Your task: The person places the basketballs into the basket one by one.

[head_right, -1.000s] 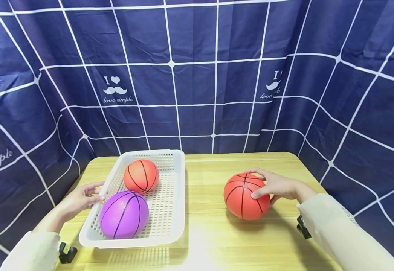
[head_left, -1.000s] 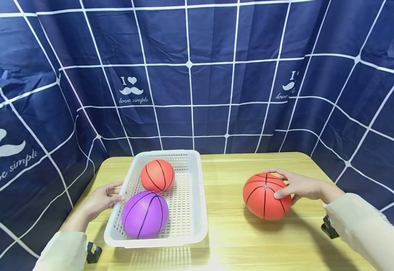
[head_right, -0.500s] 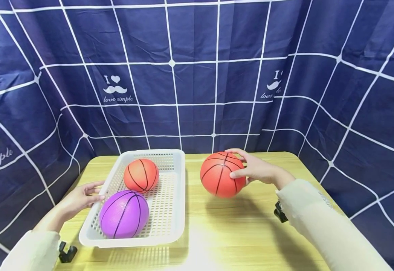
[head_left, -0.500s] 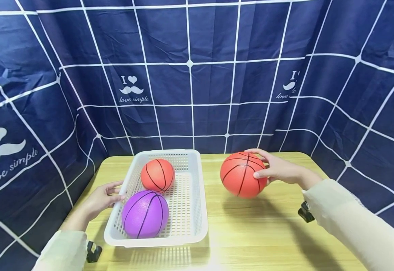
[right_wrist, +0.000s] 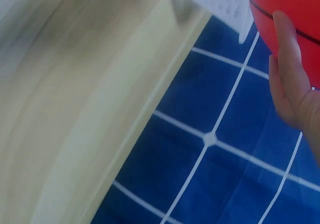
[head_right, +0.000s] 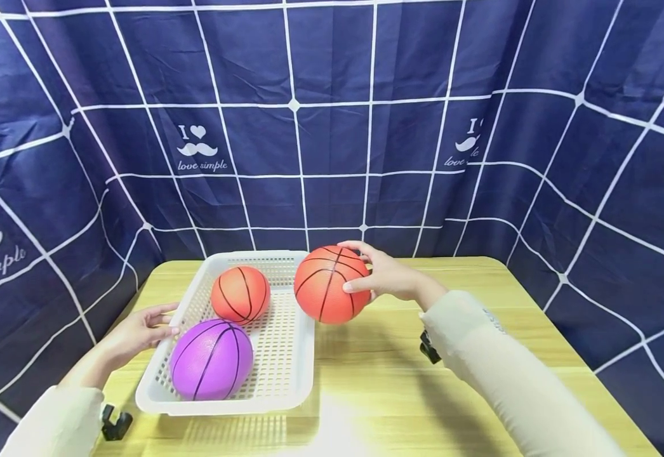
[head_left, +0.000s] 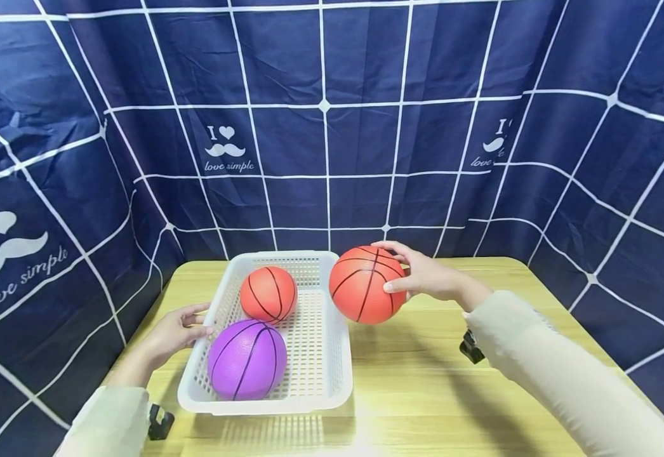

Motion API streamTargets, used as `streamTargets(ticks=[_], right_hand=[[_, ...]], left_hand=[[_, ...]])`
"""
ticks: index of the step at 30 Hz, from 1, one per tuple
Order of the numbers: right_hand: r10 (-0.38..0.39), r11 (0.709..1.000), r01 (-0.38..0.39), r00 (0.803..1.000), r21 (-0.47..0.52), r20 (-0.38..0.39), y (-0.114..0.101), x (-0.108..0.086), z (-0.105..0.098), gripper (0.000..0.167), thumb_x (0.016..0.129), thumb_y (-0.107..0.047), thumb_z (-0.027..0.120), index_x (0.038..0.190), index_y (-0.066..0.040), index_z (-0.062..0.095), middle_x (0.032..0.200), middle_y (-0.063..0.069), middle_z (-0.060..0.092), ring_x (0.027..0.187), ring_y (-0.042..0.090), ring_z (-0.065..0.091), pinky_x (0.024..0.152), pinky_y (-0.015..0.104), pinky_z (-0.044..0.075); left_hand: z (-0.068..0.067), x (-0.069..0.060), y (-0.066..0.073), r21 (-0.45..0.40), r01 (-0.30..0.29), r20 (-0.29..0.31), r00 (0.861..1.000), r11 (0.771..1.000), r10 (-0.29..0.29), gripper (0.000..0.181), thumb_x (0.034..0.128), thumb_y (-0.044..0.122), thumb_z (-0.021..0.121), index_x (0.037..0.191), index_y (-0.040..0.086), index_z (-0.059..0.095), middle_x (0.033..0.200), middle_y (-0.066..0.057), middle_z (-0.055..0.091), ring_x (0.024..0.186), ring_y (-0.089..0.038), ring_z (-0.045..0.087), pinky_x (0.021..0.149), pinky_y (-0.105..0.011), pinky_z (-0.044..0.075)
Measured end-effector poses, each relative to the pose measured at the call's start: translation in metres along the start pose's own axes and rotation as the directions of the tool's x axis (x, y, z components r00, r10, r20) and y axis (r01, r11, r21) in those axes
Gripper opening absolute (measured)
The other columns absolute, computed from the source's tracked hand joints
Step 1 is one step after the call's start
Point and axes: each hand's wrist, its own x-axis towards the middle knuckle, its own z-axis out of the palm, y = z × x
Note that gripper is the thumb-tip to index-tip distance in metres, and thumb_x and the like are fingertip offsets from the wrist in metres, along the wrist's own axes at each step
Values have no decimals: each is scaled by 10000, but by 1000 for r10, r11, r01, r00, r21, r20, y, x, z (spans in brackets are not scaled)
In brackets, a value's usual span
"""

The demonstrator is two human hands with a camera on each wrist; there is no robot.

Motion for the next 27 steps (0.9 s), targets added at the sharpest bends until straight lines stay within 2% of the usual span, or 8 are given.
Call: streamTargets(ticks=[9,16,20,27], right_hand=[[-25,1000,25,999,-3,44,-10,24,27,834,774,-141,768,1459,-192,295,1370,232,327,1126,426,476,675,507,551],[-35,998,39,996,-43,78,-12,40,47,824,762,-125,783,1437,-251,326,1375,181,350,1139,393,492,749,472,546],[-71,992,80,993,-95,98,-14,48,56,836,738,-119,800,1425,-271,350,1372,157,367,1109,362,538,787,442,539],[-142,964,170,979,-202,148,-14,59,69,843,708,-156,831,1407,-213,363,1299,103,456,1095,259,548,858,378,510]], left_hand=[[0,1,0,5,-7,2,1000,1000,7,645,882,29,657,1392,-155,308,1148,-307,574,919,-266,637,774,-406,550],[0,2,-2,-9,-1,2,1000,1000,1,646,883,25,656,1396,-151,306,1155,-307,571,910,-253,639,765,-398,552],[1,0,-1,-6,-2,6,1000,1000,2,640,886,21,650,1397,-152,303,1165,-319,561,917,-263,636,767,-402,552],[0,0,-1,9,-13,10,1000,1000,13,647,888,21,648,1394,-164,289,1165,-331,556,925,-267,631,771,-410,550]])
